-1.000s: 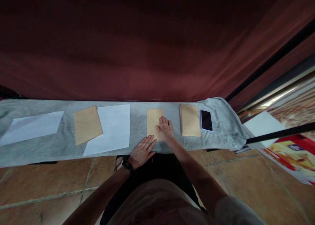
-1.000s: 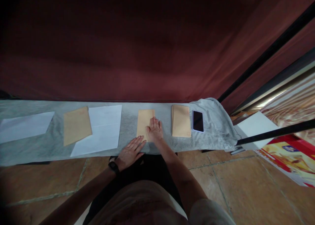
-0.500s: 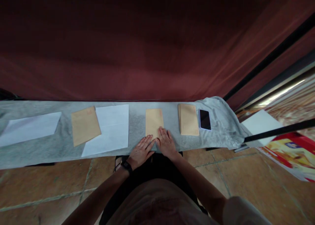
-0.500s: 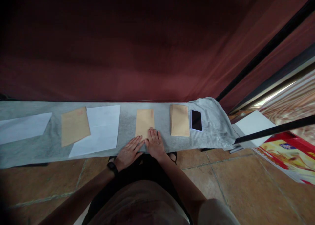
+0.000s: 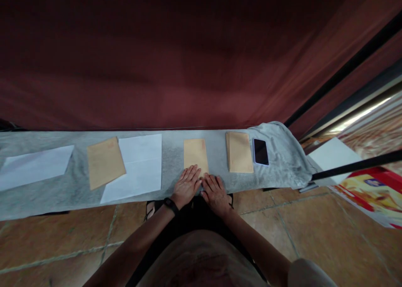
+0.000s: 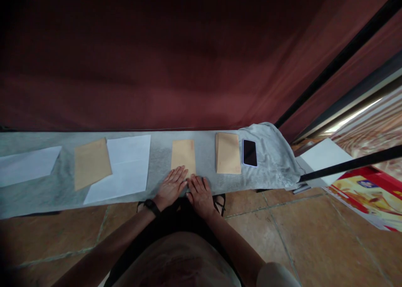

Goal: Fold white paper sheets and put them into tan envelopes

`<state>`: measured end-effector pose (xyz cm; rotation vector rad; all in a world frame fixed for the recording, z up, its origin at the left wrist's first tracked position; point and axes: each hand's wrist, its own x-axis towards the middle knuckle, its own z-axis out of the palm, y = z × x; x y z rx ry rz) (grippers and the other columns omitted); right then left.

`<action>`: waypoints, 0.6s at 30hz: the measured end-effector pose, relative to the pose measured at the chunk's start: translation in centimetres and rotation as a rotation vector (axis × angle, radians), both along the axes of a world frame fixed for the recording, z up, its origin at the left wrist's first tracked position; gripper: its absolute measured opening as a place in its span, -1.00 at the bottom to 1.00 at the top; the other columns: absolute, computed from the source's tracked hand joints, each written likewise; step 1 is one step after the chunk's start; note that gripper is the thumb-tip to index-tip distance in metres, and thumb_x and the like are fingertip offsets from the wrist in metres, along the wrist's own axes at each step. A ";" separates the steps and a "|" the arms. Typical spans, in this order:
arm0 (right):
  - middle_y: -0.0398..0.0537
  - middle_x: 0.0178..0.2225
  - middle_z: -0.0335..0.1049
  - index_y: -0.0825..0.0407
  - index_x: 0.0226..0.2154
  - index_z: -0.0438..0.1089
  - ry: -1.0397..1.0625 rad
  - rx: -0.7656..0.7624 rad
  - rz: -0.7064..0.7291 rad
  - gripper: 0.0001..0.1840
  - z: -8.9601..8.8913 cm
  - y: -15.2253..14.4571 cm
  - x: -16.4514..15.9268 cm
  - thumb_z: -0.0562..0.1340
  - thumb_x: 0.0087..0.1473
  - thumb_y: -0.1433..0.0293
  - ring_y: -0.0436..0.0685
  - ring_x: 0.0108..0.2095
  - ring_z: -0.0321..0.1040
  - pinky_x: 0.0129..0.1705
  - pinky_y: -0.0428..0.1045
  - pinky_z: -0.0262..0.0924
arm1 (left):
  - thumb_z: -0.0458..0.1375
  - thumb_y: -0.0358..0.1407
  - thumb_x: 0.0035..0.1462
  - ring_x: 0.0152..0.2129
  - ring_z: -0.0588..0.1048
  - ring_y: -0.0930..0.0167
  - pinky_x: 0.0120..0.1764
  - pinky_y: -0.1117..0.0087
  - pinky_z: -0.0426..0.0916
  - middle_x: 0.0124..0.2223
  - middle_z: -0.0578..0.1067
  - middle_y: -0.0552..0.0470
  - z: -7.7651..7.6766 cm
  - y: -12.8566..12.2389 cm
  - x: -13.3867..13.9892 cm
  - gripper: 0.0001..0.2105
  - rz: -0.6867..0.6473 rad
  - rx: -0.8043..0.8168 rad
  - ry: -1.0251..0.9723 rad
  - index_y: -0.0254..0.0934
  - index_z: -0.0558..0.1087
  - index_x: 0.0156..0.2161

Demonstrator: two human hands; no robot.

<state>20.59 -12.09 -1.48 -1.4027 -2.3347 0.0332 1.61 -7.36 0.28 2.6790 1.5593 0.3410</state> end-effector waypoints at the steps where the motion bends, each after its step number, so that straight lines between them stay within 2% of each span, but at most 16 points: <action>1: 0.12 0.36 0.16 0.05 0.30 0.23 0.008 -0.001 -0.016 -0.46 -0.1 -0.1 -0.1 0.17 0.33 0.28 0.31 0.34 0.09 0.37 0.32 -0.06 | -0.15 -0.14 0.42 0.37 0.14 0.23 0.37 0.09 0.08 0.42 0.18 -0.17 0.0 0.8 0.6 -0.49 0.009 -0.019 0.010 -0.32 0.23 0.35; 6: 0.11 0.35 0.17 -0.02 0.30 0.24 0.031 -0.027 -0.041 -0.47 0.0 -0.2 -0.2 0.16 0.34 0.26 0.32 0.35 0.07 0.36 0.31 -0.04 | -0.19 -0.15 0.41 0.41 0.01 0.24 0.41 0.05 -0.09 0.46 0.08 -0.14 -0.5 5.1 2.9 -0.44 0.063 -0.084 0.021 -0.32 0.08 0.42; 12: 0.10 0.29 0.24 -0.03 0.32 0.20 0.061 -0.059 -0.040 -0.47 0.4 -0.2 -0.1 0.13 0.36 0.26 0.29 0.32 0.11 0.37 0.30 -0.05 | -0.22 -0.05 0.40 0.43 -0.08 0.21 0.41 -0.02 -0.22 0.48 0.01 -0.08 -0.5 9.7 4.3 -0.39 0.134 -0.147 0.030 -0.27 0.04 0.44; 15: 0.11 0.27 0.27 0.02 0.31 0.20 0.093 -0.066 -0.028 -0.49 0.5 -0.2 0.1 0.10 0.37 0.28 0.27 0.31 0.13 0.38 0.30 -0.07 | -0.24 -0.04 0.39 0.44 -0.11 0.19 0.40 -0.07 -0.25 0.48 0.02 -0.09 -0.5 10.8 4.7 -0.38 0.176 -0.161 0.024 -0.28 0.03 0.44; 18: 0.11 0.22 0.34 0.06 0.30 0.21 0.132 -0.073 -0.017 -0.51 0.5 -0.1 0.2 0.07 0.37 0.34 0.23 0.29 0.16 0.39 0.27 -0.06 | -0.25 -0.07 0.39 0.44 -0.13 0.17 0.40 -0.10 -0.28 0.48 0.02 -0.06 -0.7 10.6 4.8 -0.39 0.172 -0.170 0.026 -0.27 0.03 0.44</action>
